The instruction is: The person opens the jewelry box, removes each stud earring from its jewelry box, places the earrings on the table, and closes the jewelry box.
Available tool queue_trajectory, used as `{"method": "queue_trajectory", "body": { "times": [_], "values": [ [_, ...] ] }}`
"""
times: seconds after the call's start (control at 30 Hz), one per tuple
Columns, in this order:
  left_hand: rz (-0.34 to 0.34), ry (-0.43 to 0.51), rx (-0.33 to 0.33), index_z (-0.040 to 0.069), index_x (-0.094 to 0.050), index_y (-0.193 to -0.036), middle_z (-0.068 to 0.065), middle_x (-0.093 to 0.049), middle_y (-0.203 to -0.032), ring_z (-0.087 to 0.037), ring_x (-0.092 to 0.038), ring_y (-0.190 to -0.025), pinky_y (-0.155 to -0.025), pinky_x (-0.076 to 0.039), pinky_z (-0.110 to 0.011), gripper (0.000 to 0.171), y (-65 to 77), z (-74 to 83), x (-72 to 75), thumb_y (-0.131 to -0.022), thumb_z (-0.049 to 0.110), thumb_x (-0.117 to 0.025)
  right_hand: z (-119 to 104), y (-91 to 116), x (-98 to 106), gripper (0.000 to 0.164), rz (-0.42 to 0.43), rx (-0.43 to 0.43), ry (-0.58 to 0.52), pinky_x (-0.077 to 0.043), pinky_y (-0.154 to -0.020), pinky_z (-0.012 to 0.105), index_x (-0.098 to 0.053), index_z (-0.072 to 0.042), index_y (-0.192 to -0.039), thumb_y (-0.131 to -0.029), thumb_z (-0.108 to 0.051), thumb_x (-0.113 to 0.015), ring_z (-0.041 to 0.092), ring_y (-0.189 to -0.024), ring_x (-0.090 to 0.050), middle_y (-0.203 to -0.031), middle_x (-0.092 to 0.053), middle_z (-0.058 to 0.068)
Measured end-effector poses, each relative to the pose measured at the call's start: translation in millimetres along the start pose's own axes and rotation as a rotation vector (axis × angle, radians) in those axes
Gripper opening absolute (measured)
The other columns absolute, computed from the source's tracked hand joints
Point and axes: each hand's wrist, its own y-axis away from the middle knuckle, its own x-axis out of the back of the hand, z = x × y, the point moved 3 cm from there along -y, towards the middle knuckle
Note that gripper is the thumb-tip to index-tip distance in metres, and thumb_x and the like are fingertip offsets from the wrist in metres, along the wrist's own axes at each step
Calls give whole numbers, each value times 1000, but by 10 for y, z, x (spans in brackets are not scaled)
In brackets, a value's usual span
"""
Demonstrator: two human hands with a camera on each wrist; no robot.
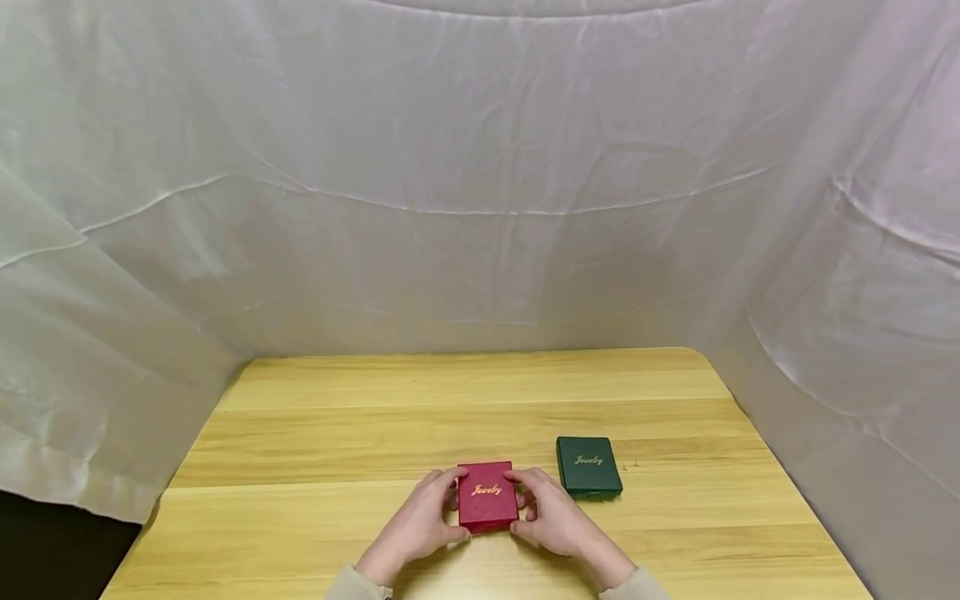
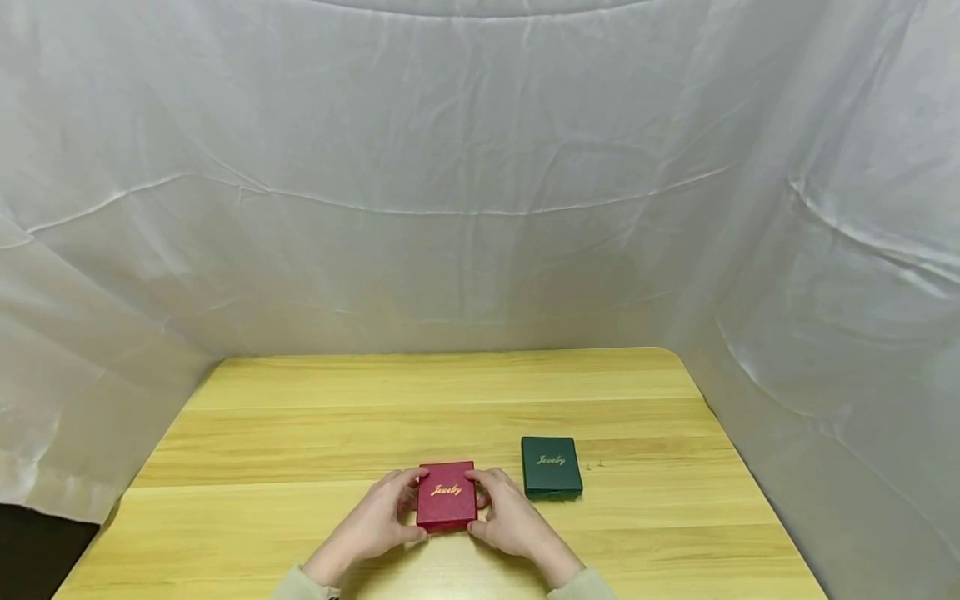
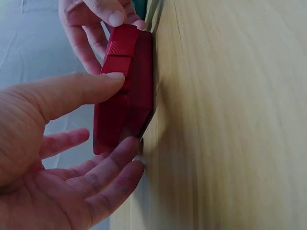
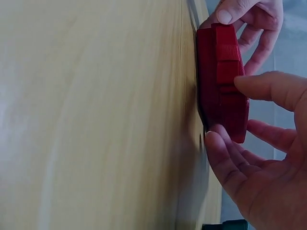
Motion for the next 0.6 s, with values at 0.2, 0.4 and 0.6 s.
{"method": "queue_trajectory", "body": {
  "times": [0.2,0.4,0.6],
  "values": [
    [13,27,26,-2,-40,-144,-20,-51,-129,-33,-57,-107,-92,-49,-54,97,17,-38,35,-62,15,-90,-28,35,24,78,-1,-4,112,-51,-79,33,-47,-8,-142,-73,-11,-82,23,-96,-55,-120,-52,8],
    [12,-26,2,-1,-36,-147,-22,-45,-139,-40,-50,-122,-99,-43,-58,105,3,-44,59,-62,25,-92,-126,-22,54,87,9,16,229,-44,-99,53,-42,-8,-146,-72,-17,-85,32,-122,-49,-140,-43,13],
    [-6,-71,0,0,-36,-147,-23,-44,-140,-41,-48,-124,-100,-42,-57,105,-34,-46,34,-63,28,-92,-184,-171,30,97,-81,19,307,-43,-101,51,-36,-4,-149,-69,-24,-88,32,-131,-40,-148,-36,15]
  ]
}}
